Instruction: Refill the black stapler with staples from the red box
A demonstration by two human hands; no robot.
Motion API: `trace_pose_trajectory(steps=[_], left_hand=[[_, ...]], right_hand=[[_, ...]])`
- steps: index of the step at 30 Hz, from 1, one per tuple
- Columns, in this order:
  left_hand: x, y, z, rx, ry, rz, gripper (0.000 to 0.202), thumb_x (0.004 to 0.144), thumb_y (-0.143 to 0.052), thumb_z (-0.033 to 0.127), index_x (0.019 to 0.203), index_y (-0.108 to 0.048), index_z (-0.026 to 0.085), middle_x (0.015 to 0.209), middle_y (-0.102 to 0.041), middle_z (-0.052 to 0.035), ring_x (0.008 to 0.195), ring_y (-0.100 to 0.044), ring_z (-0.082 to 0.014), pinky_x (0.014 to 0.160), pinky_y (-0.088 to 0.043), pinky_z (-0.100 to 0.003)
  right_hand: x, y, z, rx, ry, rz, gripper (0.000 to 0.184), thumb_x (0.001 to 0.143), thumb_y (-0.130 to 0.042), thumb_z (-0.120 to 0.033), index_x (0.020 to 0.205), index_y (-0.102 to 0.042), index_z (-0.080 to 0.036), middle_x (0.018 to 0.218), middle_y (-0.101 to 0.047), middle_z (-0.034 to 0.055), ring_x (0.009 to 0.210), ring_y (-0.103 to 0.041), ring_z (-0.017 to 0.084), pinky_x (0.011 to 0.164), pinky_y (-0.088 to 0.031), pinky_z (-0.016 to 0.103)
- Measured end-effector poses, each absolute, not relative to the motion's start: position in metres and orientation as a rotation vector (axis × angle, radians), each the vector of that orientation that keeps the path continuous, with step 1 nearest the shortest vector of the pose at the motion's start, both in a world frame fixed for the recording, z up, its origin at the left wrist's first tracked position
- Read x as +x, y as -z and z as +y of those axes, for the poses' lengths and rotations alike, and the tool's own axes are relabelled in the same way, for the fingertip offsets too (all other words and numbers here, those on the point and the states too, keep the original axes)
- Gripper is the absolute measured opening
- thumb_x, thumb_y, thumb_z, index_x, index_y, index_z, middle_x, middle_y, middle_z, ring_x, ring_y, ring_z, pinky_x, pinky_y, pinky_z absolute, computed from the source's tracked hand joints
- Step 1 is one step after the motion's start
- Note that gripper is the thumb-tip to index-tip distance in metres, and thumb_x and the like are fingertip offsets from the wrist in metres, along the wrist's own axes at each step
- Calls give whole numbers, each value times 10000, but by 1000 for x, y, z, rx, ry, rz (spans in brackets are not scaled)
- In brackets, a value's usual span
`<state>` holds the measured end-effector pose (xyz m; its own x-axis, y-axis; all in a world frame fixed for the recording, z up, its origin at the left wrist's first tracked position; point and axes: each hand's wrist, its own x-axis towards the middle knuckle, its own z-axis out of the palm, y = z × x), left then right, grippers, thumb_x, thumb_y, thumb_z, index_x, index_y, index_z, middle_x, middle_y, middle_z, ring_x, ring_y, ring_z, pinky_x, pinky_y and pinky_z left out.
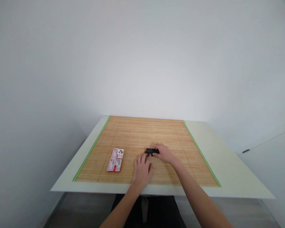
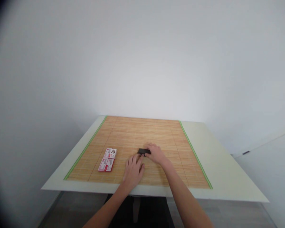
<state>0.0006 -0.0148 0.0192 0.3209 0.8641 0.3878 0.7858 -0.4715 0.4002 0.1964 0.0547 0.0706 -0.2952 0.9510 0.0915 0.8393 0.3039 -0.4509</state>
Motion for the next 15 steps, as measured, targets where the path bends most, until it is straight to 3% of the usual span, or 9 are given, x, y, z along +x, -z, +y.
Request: trace_pose_trajectory(steps=[3,6,9,12,15], left_hand=[[1,-21,-14,2429,-819,1548,416,1000,-522,331,1411,-577,294,1359,-560,-113,1253,-455,-347,1090,-352,-569],[1,-22,-14,2432,-799,1552,394,987,-543,343,1372,-607,288,1337,-568,-114,1226,-461,-348,1075,-357,-563],[1,-24,-14,2440,-808,1549,480,972,-565,332,1451,-549,318,1407,-542,-102,1252,-449,-350,1079,-354,-554],[1,-24,-14,2438,-813,1556,566,965,-577,326,1523,-479,336,1443,-527,-97,1274,-442,-349,1085,-352,-549],[0,-24,-14,2435,-815,1559,580,971,-571,329,1540,-463,338,1439,-536,-98,1279,-449,-342,1083,-360,-542]], right_hand=[[173,-66,61,-1578,-467,-2174,292,866,-763,-427,1086,-754,-235,1073,-686,58,1025,-597,219,899,-423,320],[153,-66,66,-1555,-467,-2080,184,842,-772,-372,942,-762,-218,1025,-675,56,1016,-584,218,933,-413,335],[159,-75,64,-1534,-460,-1939,113,824,-756,-318,884,-763,-223,1016,-671,63,1047,-575,230,968,-410,347],[192,-86,50,-1544,-466,-1731,215,857,-701,-392,985,-769,-233,1065,-673,76,1061,-578,239,963,-430,353],[231,-85,27,-1591,-534,-1476,352,881,-626,-515,997,-765,-214,931,-688,65,849,-605,219,804,-480,341]])
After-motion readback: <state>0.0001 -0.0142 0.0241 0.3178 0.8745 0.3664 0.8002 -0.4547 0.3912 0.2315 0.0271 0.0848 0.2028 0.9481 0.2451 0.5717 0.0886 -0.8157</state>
